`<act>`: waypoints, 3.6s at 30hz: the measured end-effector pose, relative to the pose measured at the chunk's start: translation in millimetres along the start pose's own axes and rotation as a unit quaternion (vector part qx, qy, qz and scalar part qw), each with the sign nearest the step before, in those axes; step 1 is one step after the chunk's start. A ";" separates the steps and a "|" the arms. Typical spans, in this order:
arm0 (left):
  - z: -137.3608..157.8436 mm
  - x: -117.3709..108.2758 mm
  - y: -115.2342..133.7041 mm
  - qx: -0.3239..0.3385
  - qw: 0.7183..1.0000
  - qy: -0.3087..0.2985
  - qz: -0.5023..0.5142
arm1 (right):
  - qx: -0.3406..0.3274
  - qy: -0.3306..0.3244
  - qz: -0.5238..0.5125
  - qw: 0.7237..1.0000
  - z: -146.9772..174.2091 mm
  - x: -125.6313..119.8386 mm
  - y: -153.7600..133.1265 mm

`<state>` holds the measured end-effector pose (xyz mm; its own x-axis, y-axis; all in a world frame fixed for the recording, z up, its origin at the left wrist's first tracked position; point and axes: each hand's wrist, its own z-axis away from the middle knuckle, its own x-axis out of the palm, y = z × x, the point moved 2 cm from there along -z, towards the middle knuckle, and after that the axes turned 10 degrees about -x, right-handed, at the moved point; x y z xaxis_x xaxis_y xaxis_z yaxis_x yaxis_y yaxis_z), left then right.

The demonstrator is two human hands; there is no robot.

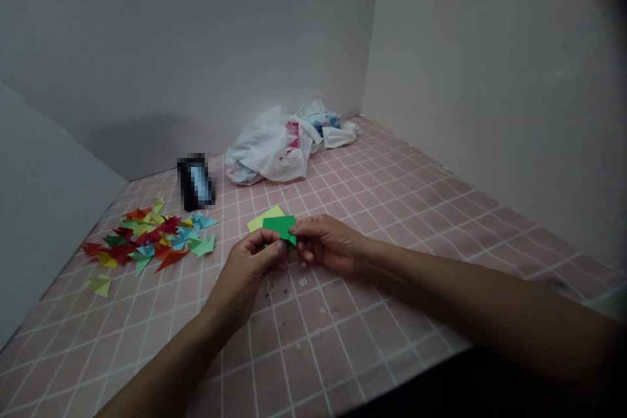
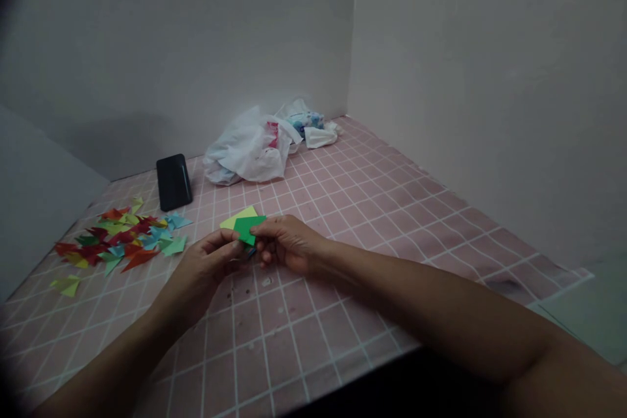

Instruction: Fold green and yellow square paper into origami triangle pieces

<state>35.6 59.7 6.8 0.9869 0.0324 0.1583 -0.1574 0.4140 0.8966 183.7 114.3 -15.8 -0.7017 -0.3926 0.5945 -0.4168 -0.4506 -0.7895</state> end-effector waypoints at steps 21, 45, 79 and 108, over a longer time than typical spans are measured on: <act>-2.4 0.2 -5.2 0.067 0.996 0.021 0.056 | -0.187 -0.002 0.209 0.960 5.7 9.8 -5.1; -0.3 -2.2 -0.6 0.056 0.998 0.035 0.016 | -0.217 -0.045 0.276 0.935 8.3 8.5 -4.2; 1.3 -1.6 4.4 0.097 0.984 0.030 -0.145 | -0.217 -0.020 0.229 0.949 5.5 5.0 -12.1; -5.0 -10.3 1.0 0.124 0.990 0.050 -0.041 | -0.189 -0.072 0.220 0.954 5.1 5.4 3.8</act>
<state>25.5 64.4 4.0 0.9934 0.1037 0.0495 -0.0680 0.1831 0.9807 181.4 106.4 -14.8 -0.7811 -0.5957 0.1871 -0.2984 0.0930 -0.9499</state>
